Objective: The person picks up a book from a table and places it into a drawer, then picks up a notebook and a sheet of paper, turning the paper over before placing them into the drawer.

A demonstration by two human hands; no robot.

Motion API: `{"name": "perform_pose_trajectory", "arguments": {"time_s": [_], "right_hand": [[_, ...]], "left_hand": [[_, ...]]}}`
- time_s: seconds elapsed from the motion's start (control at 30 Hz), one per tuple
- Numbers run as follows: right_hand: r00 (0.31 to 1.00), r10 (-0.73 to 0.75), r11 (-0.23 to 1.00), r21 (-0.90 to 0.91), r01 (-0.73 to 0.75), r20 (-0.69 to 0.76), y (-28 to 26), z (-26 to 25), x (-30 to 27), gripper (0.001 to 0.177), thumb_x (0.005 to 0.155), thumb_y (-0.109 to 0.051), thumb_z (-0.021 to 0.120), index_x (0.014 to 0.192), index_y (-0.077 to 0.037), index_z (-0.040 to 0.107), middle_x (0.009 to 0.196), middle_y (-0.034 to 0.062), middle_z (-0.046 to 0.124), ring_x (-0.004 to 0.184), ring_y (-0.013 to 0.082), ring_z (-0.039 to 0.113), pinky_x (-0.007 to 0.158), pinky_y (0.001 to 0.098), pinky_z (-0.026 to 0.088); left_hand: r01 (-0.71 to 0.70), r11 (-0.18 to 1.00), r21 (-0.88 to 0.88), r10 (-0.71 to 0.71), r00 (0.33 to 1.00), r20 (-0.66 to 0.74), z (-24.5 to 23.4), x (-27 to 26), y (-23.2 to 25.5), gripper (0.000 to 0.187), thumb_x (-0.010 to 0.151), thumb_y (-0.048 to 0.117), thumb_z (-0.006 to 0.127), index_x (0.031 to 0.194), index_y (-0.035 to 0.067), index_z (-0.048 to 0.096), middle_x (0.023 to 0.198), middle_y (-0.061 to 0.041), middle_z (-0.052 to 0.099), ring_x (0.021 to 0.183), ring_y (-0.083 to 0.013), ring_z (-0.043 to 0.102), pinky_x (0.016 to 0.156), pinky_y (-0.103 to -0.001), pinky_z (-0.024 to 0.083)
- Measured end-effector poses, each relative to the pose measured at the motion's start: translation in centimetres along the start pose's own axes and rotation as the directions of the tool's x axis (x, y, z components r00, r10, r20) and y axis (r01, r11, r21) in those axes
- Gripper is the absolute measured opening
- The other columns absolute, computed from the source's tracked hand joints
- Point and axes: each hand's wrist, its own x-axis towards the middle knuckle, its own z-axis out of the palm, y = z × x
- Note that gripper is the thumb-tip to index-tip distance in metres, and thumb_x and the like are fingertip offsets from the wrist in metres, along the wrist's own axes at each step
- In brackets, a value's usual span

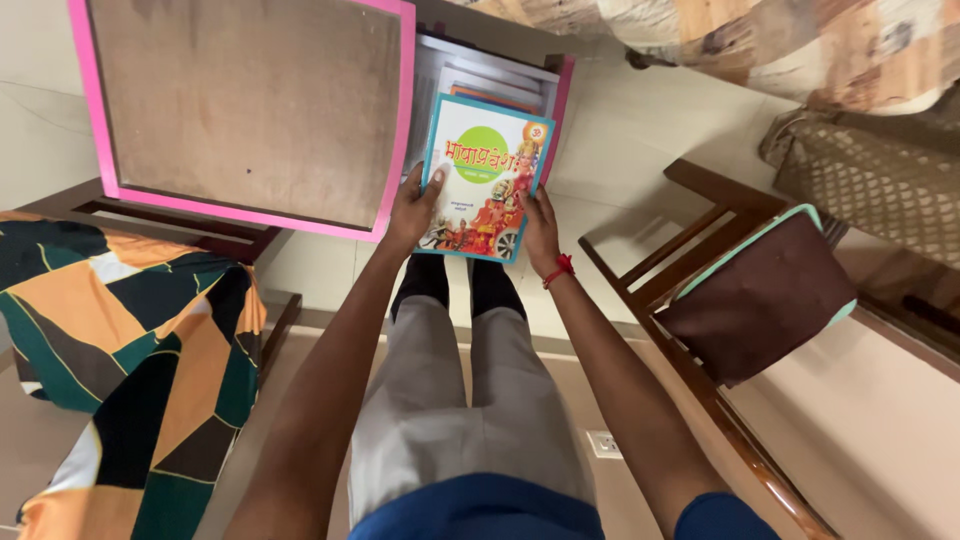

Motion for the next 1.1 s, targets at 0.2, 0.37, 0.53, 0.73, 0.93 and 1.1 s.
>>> {"name": "perform_pose_trajectory", "arguments": {"time_s": [0.2,0.37,0.53,0.73,0.93,1.1], "right_hand": [[0.996,0.088,0.994,0.062,-0.087,-0.015,4.3,-1.6,2.1,0.046,0.106,-0.026,0.055,0.146,-0.004,0.052,0.138,0.0033,0.059,0.126,0.0122,0.053,0.11,0.029,0.039],[0.991,0.136,0.958,0.254,-0.131,-0.004,7.0,-2.1,4.2,0.05,0.107,-0.028,0.054,0.147,-0.001,0.049,0.141,0.0046,0.058,0.131,0.0136,0.052,0.113,0.031,0.04],[0.983,0.181,0.908,0.38,-0.177,0.027,9.4,-2.9,5.1,0.051,0.106,-0.032,0.051,0.147,-0.001,0.048,0.142,0.0059,0.058,0.132,0.0159,0.054,0.113,0.0334,0.042],[0.98,0.172,0.858,0.473,-0.198,0.098,8.7,-2.7,5.7,0.048,0.106,-0.033,0.049,0.144,-0.003,0.049,0.138,0.0078,0.06,0.127,0.0193,0.058,0.11,0.0365,0.045],[0.984,0.179,0.9,0.399,-0.173,0.023,8.9,-2.4,5.8,0.055,0.105,-0.038,0.052,0.147,-0.002,0.049,0.144,0.0076,0.057,0.131,0.0163,0.055,0.113,0.0334,0.043],[0.979,0.195,0.912,0.379,-0.155,-0.067,9.7,-2.8,5.8,0.065,0.106,-0.046,0.051,0.151,0.001,0.046,0.147,0.0082,0.056,0.133,0.0167,0.054,0.113,0.032,0.042]], "left_hand": [[0.064,0.998,-0.021,-0.064,0.998,-0.014,0.5,2.1,-4.7,0.04,0.107,0.034,0.058,0.133,0.003,0.062,0.113,-0.005,0.072,0.102,-0.0093,0.061,0.091,-0.028,0.051],[0.043,0.996,-0.078,-0.044,0.999,-0.003,1.0,3.7,-7.2,0.04,0.107,0.032,0.058,0.133,0.002,0.061,0.114,-0.005,0.071,0.104,-0.0092,0.06,0.092,-0.028,0.05],[0.049,0.994,-0.095,-0.048,0.999,0.017,1.2,4.6,-8.9,0.039,0.107,0.032,0.058,0.132,0.002,0.061,0.112,-0.004,0.071,0.102,-0.0092,0.06,0.091,-0.028,0.051],[0.057,0.998,-0.033,-0.057,0.998,0.013,1.3,5.2,-8.9,0.039,0.108,0.033,0.059,0.133,0.003,0.062,0.112,-0.003,0.069,0.103,-0.0085,0.057,0.093,-0.027,0.049],[0.058,0.997,-0.045,-0.058,0.998,0.003,1.4,5.5,-10.0,0.044,0.107,0.036,0.059,0.135,0.003,0.06,0.114,-0.002,0.069,0.105,-0.008,0.056,0.093,-0.027,0.048],[0.1,0.994,0.04,-0.102,0.994,0.039,1.9,5.5,-9.2,0.046,0.107,0.037,0.056,0.138,0.003,0.057,0.119,-0.005,0.068,0.109,-0.0104,0.056,0.096,-0.028,0.047]]}}
